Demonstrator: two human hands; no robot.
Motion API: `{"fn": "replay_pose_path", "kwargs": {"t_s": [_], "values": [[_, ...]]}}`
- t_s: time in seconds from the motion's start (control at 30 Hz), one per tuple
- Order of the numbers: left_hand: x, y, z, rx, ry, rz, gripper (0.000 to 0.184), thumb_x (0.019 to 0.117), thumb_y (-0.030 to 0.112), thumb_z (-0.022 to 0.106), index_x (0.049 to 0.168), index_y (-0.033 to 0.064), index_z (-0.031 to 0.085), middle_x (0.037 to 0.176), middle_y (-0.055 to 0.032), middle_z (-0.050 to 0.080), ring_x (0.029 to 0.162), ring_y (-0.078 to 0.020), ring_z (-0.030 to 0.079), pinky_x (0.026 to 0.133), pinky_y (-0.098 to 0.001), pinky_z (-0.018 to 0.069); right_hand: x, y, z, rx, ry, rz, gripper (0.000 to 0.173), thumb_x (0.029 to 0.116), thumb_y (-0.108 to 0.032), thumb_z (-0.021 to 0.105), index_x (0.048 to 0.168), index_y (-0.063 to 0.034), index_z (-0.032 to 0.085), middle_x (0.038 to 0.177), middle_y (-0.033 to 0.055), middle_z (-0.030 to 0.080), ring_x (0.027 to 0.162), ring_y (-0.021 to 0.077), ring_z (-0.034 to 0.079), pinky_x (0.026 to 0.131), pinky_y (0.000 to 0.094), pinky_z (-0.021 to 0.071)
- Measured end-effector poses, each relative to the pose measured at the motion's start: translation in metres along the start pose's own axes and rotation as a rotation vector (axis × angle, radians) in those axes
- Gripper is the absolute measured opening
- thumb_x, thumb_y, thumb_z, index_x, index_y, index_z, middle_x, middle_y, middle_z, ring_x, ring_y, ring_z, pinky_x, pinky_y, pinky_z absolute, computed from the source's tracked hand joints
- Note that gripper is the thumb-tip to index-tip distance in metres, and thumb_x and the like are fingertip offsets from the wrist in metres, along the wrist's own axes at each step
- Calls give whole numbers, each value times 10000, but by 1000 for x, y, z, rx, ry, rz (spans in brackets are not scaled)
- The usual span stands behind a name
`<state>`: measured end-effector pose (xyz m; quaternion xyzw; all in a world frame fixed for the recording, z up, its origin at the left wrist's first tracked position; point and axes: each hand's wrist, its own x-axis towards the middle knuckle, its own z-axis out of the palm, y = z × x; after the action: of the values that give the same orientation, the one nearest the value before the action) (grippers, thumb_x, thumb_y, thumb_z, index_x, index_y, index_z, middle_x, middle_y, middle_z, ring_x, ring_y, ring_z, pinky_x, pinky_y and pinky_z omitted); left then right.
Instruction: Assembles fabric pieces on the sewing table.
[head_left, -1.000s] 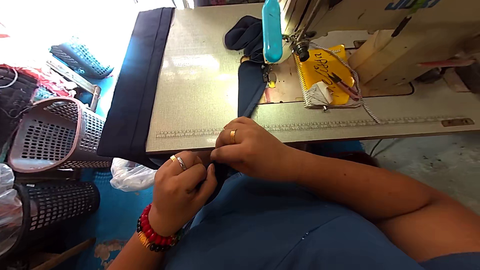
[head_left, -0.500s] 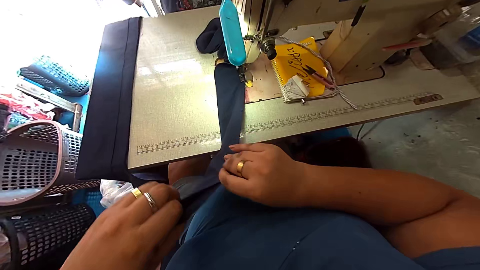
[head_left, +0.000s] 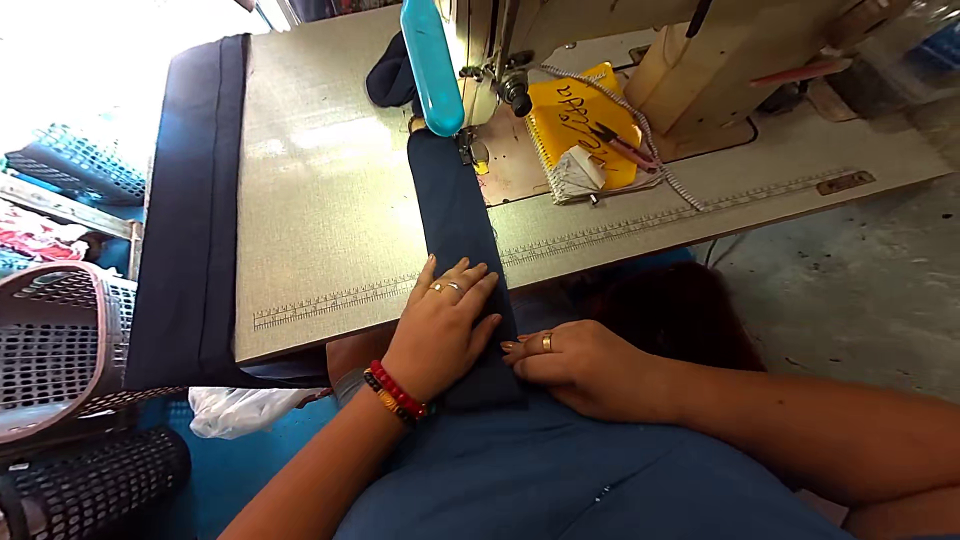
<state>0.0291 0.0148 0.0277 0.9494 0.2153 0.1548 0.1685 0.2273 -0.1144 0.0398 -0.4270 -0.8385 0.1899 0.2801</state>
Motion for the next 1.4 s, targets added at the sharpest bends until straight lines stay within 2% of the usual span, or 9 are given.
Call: {"fn": "replay_pose_path", "kwargs": {"t_s": [0.17,0.47,0.63,0.73,0.9,1.03,1.17,1.33,1.4], "values": [[7,-7,10,147,41,51,426,1051,369,481,1299,105,705,1389,-79,658,1382,-288,546,1203,-690,193,2,11,-3,12,-2,-59,225,989,-38,498,961,-61,720,1036,118,779,1015,233,755,861,367,604],[31,-28,-3,144,-30,57,389,1026,344,532,1307,141,709,1398,-76,652,1396,-321,526,1149,-796,108,21,40,-10,-77,47,-69,241,1013,-44,492,979,-47,730,1062,119,776,1057,231,745,931,369,593],[49,-43,-10,162,-53,74,371,1020,326,536,1285,141,719,1401,-83,649,1395,-342,523,1152,-796,99,36,62,-13,-153,100,-118,221,974,-22,537,930,-58,751,1003,92,780,1019,204,750,905,348,600],[60,-52,-14,160,-57,67,360,1017,301,544,1285,140,721,1414,-86,640,1412,-341,505,1166,-782,78,45,74,-15,-185,122,-139,199,950,-22,572,927,-55,766,1015,105,782,1038,217,751,942,366,595],[75,-66,-17,171,-93,56,384,1032,283,514,1342,134,686,1447,-86,613,1439,-327,473,1184,-759,77,58,92,-14,-233,176,-111,199,942,-28,564,935,-50,762,1028,108,780,1033,228,753,950,388,593],[91,-80,-17,177,-114,53,397,1038,290,475,1349,145,675,1455,-88,609,1424,-325,496,1185,-753,86,69,105,-14,-267,227,-83,236,957,-35,540,964,-50,775,1017,117,780,1026,243,754,957,394,590],[106,-91,-18,236,-115,21,385,1055,297,473,1359,163,668,1484,-88,583,1459,-344,444,1178,-752,117,80,120,-16,-246,258,-33,233,954,-27,546,1021,-28,769,1055,147,770,1039,274,747,924,409,595],[99,-75,-18,105,30,-94,299,1044,269,522,1094,76,745,1416,-128,614,1462,-375,414,1197,-681,201,98,135,-17,-243,290,74,260,961,-19,542,1087,-29,770,1087,172,761,1045,304,744,906,442,595],[86,-61,-16,-58,59,-169,363,1043,316,495,1018,49,739,1356,-137,629,1402,-352,469,1171,-605,319,104,136,-16,-250,304,122,269,965,-22,533,1093,-28,770,1115,182,758,1086,316,735,946,456,583]]}}
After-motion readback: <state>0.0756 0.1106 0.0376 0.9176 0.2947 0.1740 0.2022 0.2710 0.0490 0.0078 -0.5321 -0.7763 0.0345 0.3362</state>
